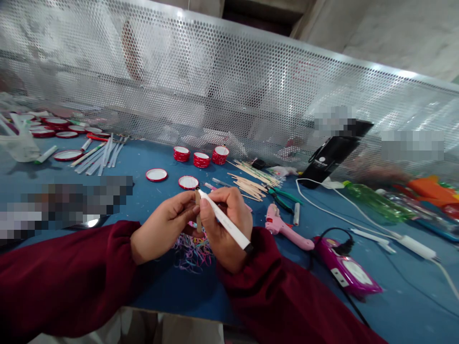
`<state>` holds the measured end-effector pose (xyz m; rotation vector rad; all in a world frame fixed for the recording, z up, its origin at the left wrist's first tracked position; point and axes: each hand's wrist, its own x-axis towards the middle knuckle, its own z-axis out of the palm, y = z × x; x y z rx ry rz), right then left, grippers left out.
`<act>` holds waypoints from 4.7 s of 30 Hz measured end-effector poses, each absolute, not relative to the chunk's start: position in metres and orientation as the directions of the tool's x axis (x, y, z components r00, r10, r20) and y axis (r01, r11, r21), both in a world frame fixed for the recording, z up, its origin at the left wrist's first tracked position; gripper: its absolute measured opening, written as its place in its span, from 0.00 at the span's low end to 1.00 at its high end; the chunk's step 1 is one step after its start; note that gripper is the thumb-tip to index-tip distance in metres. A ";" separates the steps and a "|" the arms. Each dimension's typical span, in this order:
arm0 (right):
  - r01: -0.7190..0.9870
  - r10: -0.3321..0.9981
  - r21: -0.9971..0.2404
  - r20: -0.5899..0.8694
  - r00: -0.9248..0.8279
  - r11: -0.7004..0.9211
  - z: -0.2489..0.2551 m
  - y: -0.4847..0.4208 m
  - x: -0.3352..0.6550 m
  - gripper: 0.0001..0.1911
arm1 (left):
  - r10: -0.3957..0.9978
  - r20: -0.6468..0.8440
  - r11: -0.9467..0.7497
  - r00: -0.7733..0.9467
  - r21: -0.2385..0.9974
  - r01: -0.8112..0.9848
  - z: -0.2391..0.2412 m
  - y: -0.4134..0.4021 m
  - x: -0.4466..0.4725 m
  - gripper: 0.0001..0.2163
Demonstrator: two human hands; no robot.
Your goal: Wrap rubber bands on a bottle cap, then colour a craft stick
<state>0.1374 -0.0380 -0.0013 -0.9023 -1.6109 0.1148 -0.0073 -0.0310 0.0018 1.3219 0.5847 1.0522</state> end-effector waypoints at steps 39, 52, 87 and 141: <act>0.532 0.592 -0.521 0.805 0.045 0.668 -0.002 -0.037 0.139 0.04 | 0.879 0.200 -0.066 0.432 0.950 -0.306 0.003 -0.031 -0.007 0.06; 0.522 0.550 -0.467 0.835 -0.006 0.714 0.001 -0.040 0.138 0.03 | 0.873 0.219 -0.085 0.437 0.949 -0.305 -0.003 -0.030 -0.007 0.10; 0.543 0.527 -0.447 0.850 0.010 0.711 0.002 -0.038 0.139 0.03 | 0.870 0.222 -0.070 0.441 0.940 -0.335 0.001 -0.030 -0.006 0.08; 0.539 0.518 -0.435 0.855 -0.004 0.722 0.001 -0.038 0.139 0.02 | 0.867 0.214 -0.079 0.450 0.951 -0.300 -0.001 -0.031 -0.007 0.12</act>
